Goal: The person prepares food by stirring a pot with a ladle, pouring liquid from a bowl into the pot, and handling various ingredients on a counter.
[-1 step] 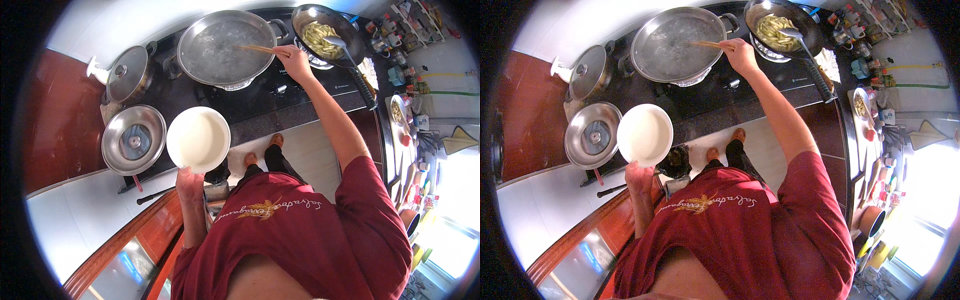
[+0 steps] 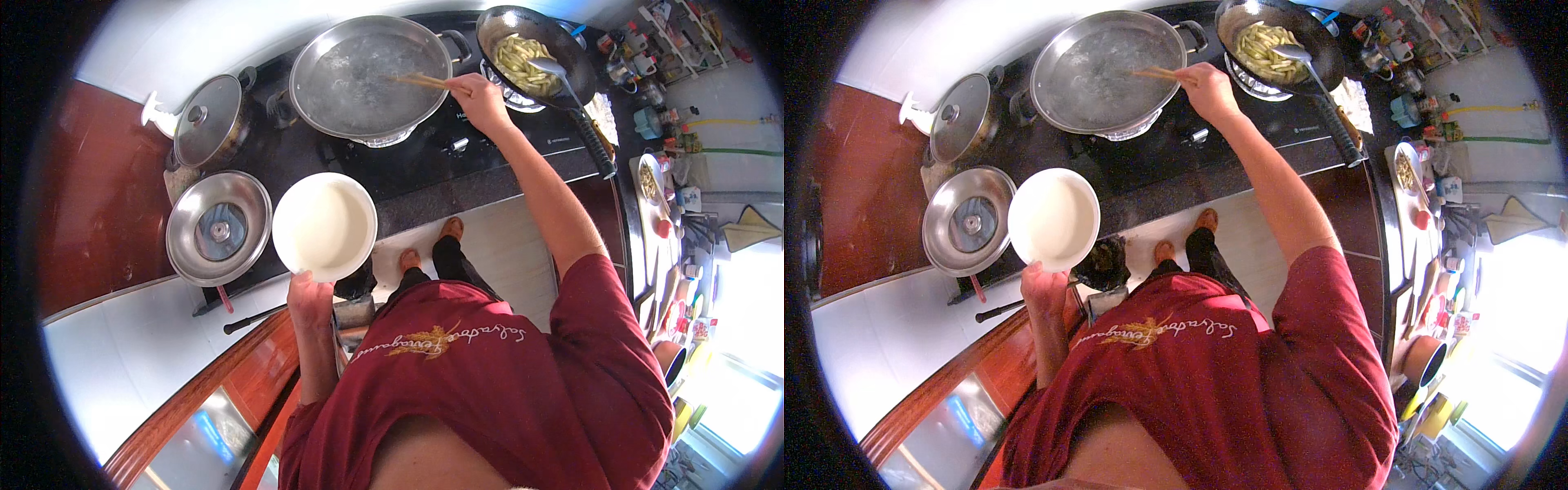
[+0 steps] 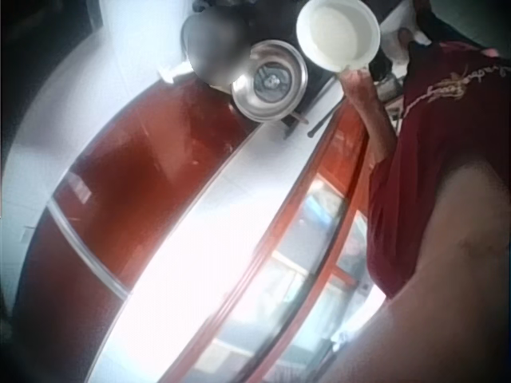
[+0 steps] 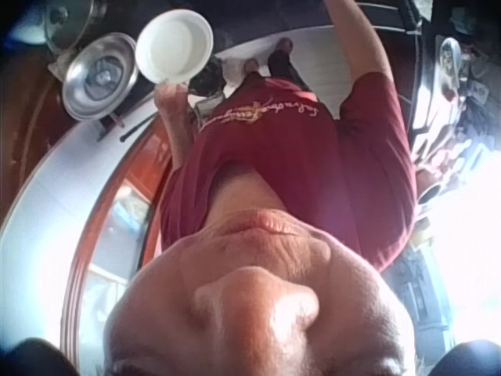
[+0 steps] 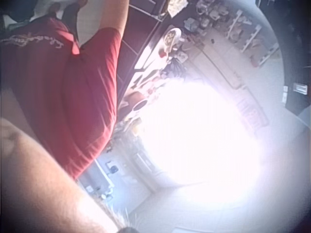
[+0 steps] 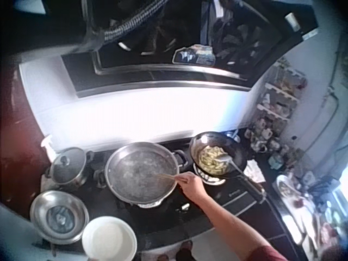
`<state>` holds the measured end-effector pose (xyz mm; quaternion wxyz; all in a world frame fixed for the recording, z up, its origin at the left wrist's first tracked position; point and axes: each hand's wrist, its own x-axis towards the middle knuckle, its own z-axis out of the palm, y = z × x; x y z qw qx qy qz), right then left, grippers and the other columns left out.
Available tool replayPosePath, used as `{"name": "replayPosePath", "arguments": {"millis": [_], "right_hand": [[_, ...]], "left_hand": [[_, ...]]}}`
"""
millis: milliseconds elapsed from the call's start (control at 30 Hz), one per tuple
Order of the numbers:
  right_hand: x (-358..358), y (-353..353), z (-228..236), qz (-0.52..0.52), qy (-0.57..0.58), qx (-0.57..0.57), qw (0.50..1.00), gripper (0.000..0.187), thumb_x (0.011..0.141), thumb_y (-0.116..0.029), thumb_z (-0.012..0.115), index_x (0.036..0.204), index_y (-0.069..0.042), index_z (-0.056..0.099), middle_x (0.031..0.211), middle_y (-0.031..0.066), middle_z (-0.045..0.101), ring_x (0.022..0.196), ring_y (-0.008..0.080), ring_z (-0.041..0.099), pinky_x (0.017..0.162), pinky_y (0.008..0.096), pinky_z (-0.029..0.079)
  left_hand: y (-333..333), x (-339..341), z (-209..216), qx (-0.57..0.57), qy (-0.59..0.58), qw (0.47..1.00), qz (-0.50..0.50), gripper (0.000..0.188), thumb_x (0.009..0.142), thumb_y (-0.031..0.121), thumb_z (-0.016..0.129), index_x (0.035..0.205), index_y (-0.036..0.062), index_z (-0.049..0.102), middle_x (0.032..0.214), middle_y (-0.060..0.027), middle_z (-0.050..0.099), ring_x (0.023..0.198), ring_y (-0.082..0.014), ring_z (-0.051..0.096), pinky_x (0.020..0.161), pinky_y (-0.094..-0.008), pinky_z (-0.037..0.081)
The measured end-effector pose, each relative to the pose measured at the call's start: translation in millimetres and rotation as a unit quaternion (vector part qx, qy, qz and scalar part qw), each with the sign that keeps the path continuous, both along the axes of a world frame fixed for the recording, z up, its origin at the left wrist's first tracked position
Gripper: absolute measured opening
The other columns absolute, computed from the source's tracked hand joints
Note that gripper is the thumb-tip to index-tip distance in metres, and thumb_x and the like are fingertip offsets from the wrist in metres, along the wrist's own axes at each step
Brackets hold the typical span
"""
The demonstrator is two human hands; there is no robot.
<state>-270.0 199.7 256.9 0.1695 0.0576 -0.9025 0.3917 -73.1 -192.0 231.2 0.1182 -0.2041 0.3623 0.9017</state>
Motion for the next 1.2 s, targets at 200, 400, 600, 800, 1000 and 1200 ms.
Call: {"name": "replayPosePath", "arguments": {"millis": [200,400,600,800,1000,1200], "right_hand": [[2.9,-7.0,10.9,-0.029,-0.159,0.328,0.931,0.017,0.086,-0.016,0.053,0.099,-0.008,0.060,0.092,0.0142,0.065,0.086,0.0322,0.064,0.074,0.0410,0.052],[2.2,-29.6,27.1,0.068,-0.109,0.425,0.896,0.021,0.086,-0.013,0.049,0.104,-0.009,0.059,0.092,0.0125,0.065,0.085,0.0287,0.066,0.069,0.0410,0.053],[16.1,-45.8,34.4,0.129,-0.107,0.519,0.838,0.034,0.088,-0.012,0.047,0.121,-0.011,0.046,0.091,0.0115,0.064,0.083,0.0270,0.067,0.066,0.0384,0.054],[-15.9,-48.0,21.9,0.057,-0.148,0.464,0.872,0.017,0.084,-0.010,0.050,0.100,-0.006,0.051,0.082,0.0122,0.066,0.074,0.0287,0.067,0.061,0.0402,0.053],[-1.5,-70.1,30.7,0.104,-0.088,0.486,0.863,0.016,0.083,-0.013,0.052,0.091,-0.003,0.061,0.079,0.0118,0.069,0.070,0.0248,0.069,0.058,0.0380,0.055],[22.3,-90.7,59.5,0.200,-0.111,0.502,0.834,0.018,0.083,-0.016,0.055,0.090,-0.004,0.067,0.082,0.0112,0.069,0.076,0.0232,0.069,0.060,0.0370,0.055]], "left_hand": [[7.8,-7.4,11.5,0.073,0.018,0.997,-0.003,0.060,0.076,0.011,0.051,0.134,0.0042,0.036,0.135,-0.0130,0.042,0.127,-0.0299,0.039,0.106,-0.0477,0.030],[3.6,-4.5,8.4,0.075,0.030,0.997,-0.013,0.060,0.077,0.012,0.051,0.135,0.0050,0.036,0.136,-0.0124,0.042,0.127,-0.0296,0.039,0.106,-0.0477,0.031],[-6.4,1.4,-0.3,0.049,-0.005,0.999,0.017,0.062,0.077,0.011,0.051,0.136,0.0069,0.034,0.138,-0.0122,0.040,0.128,-0.0299,0.038,0.106,-0.0482,0.031],[-6.1,2.0,3.8,0.055,-0.014,0.997,0.043,0.062,0.077,0.010,0.049,0.136,0.0069,0.034,0.137,-0.0125,0.040,0.127,-0.0294,0.039,0.105,-0.0486,0.032],[-11.2,8.9,-6.7,-0.031,-0.022,0.999,0.021,0.059,0.077,0.012,0.049,0.135,0.0053,0.036,0.134,-0.0120,0.043,0.123,-0.0285,0.043,0.101,-0.0463,0.037],[-10.7,10.3,-6.0,0.058,0.057,0.997,0.010,0.050,0.084,0.018,0.050,0.129,-0.0024,0.040,0.132,-0.0160,0.045,0.121,-0.0263,0.046,0.101,-0.0428,0.040]]}}
